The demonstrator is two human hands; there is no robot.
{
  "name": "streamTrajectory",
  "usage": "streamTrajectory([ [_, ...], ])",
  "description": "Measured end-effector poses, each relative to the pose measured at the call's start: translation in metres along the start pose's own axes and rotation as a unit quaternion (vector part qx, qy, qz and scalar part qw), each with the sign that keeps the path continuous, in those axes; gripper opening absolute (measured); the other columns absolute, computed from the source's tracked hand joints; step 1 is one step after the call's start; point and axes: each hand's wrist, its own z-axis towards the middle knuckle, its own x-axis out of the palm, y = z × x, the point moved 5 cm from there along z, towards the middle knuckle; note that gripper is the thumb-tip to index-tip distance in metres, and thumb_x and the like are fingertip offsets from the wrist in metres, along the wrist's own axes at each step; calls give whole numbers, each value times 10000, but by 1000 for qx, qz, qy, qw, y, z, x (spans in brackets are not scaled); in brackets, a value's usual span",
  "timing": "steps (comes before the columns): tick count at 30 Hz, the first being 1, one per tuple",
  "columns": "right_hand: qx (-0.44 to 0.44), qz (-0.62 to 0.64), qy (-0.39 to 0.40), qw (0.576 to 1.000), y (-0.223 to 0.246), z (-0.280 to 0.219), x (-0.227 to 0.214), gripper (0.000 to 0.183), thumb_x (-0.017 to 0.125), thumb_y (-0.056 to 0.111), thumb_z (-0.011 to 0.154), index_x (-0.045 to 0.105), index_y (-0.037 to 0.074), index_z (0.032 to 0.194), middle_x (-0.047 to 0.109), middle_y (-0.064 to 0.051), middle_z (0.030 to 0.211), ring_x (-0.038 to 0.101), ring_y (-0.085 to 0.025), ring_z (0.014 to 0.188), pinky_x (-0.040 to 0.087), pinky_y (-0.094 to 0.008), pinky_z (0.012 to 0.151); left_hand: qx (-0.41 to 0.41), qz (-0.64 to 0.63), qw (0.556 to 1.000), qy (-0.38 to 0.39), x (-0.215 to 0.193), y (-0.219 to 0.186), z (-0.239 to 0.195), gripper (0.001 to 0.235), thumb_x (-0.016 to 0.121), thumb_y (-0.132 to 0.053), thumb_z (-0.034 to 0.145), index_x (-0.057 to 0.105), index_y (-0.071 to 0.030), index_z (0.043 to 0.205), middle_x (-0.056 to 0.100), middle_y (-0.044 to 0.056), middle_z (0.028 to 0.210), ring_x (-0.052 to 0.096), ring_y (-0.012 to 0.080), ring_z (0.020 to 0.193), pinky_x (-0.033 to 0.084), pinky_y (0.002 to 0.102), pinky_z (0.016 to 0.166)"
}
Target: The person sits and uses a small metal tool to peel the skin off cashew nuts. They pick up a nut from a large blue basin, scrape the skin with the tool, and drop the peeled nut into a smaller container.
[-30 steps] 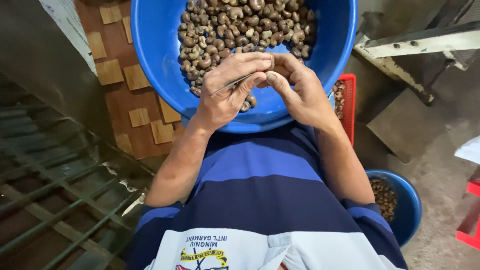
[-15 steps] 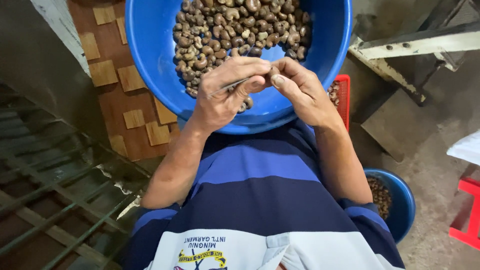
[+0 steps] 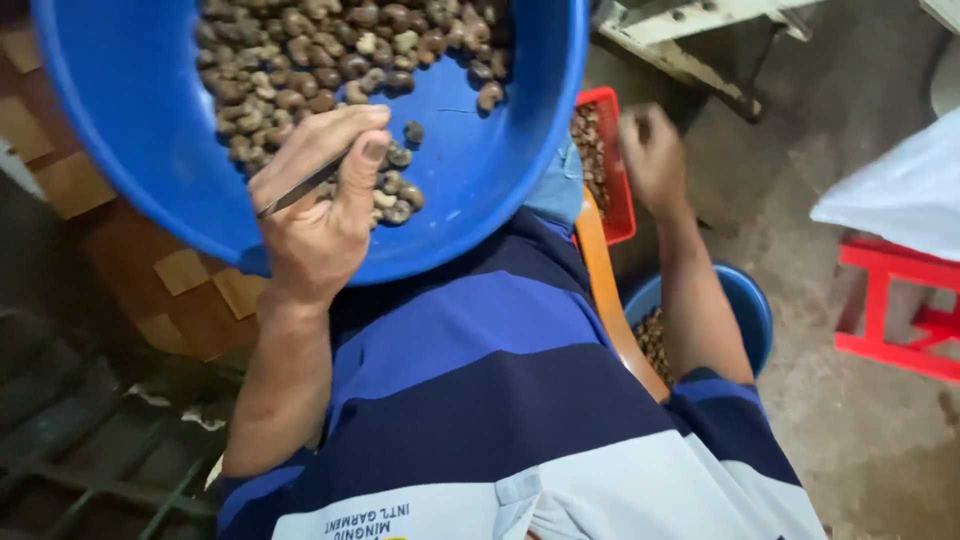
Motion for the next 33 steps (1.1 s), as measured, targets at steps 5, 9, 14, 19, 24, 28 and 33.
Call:
streamTrajectory([
  [5,110,-126,133,977,-58,-17,51,547,455,604,1019,553,116,1246,694,-197,1164,639,-430,1049,454,-529,834,-6,-9,998,-56,-5,0,1,190,634,-97,1125,725,62,1177,751,220,1152,755,363,1093,640,458,975],
  [9,-109,-149,-5,983,-28,-6,26,471,694,266,1105,568,-37,1443,747,-204,1120,690,-286,739,555,-458,643,-41,-12,997,-68,-5,-5,-1,200,628,-145,1118,723,18,1184,755,196,1169,773,334,1093,674,413,972],
  [14,-337,66,-178,922,165,-7,-55,183,546,-28,1169,531,-84,1342,640,-280,1144,670,-362,937,567,-430,850,-19,-29,996,-77,-3,-18,-1,177,620,-102,1120,703,29,1205,757,193,1166,780,335,1091,673,421,1018],
  [19,-429,44,-59,900,275,-1,-31,165,583,-148,1137,670,-69,1251,686,-230,1151,669,-319,922,531,-399,832,-43,-40,995,-85,-9,-42,-2,256,559,-202,1150,698,4,1211,751,187,1185,834,269,876,691,320,750],
  [24,-467,-170,197,845,289,8,92,335,723,367,939,616,96,1104,752,-133,859,741,-375,718,574,-554,612,-29,-36,990,-136,-45,-50,-5,167,656,-43,1053,774,62,1109,795,218,1062,817,327,872,695,422,747],
  [28,-502,-256,145,813,263,2,136,366,695,432,945,567,116,1078,694,-82,883,726,-294,684,586,-480,537,-9,-35,983,-180,-67,-14,-25,212,576,-71,1116,738,43,1191,770,240,1096,773,287,848,647,346,722],
  [33,-484,-372,122,783,223,-14,144,117,672,246,937,585,186,987,665,-18,832,727,-226,673,579,-401,553,-54,-20,979,-194,-80,11,-34,206,574,-70,1124,760,18,1129,797,176,1075,801,255,858,630,316,674],
])
